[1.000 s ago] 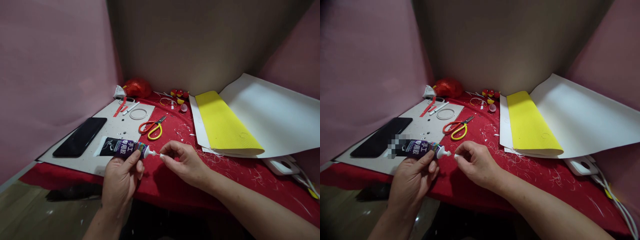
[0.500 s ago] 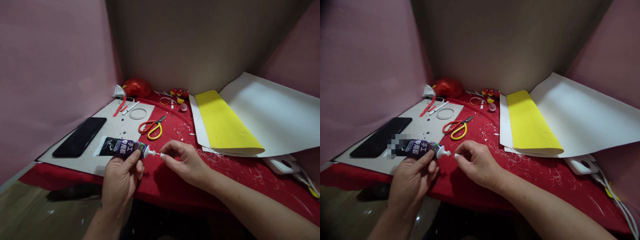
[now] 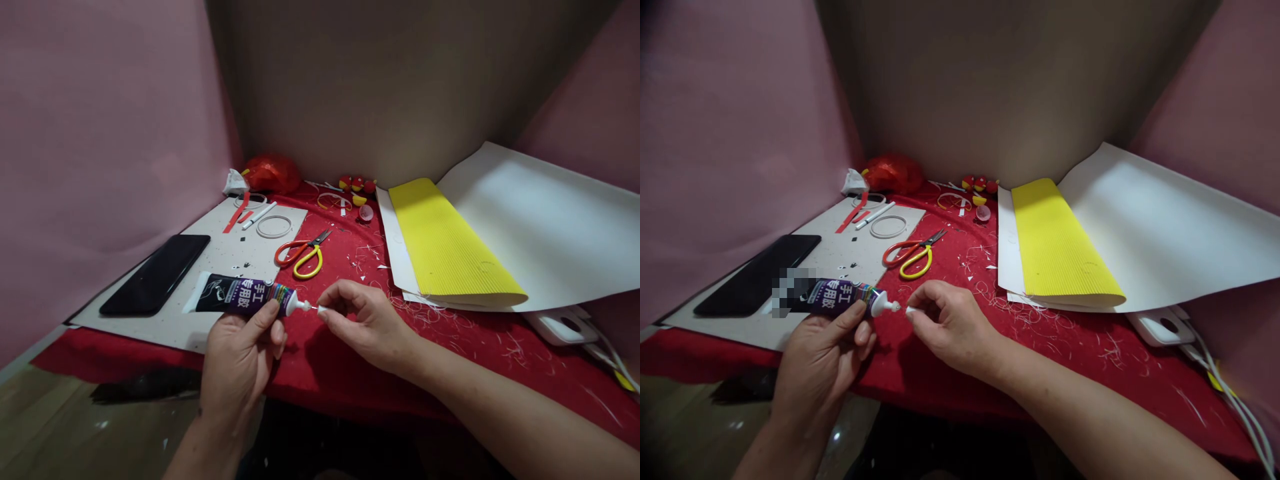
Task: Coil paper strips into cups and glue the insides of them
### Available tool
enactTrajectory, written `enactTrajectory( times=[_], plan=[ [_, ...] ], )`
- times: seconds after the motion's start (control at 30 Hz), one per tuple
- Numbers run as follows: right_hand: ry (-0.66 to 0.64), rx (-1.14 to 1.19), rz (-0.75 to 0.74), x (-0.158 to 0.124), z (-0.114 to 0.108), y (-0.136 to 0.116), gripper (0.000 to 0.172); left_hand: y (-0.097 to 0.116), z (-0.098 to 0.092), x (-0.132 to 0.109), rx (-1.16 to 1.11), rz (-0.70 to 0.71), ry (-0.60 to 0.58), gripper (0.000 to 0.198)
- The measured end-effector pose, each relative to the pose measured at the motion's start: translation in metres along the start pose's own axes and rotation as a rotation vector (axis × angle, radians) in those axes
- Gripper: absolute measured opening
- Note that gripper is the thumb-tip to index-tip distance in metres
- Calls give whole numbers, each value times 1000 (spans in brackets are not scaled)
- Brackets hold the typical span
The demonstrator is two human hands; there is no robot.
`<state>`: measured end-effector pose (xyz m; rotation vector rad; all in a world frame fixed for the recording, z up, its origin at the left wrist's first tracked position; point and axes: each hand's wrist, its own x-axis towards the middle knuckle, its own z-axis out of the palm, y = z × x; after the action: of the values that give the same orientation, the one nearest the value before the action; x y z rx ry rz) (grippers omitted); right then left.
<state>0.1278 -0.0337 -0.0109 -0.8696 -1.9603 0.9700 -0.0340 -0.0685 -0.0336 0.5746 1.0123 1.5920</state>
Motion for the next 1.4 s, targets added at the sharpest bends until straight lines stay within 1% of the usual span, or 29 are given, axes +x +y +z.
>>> enactTrajectory(
  times=[0.37,0.6,0.83,0.97,1.13,1.4],
  plan=[
    [18,-26,-37,0,1,3,3,0,0,0,8,18,-13,18],
    [32,-58,-54,1,1,3,3,1,0,0,19,2,-1,20],
    [48,-77,-79,1,1,3,3,-1,-1,2,36,13,-21,19],
    [67,-97,-106,1,0,3,3,-1,-2,2,31,8,-11,19],
    [85,-83,-133,1,0,4,3,-1,-4,2,54,-2,-32,21],
    [104,-156,-231,-1,2,7,5,-2,-1,2,48,37,-9,17]
  ],
)
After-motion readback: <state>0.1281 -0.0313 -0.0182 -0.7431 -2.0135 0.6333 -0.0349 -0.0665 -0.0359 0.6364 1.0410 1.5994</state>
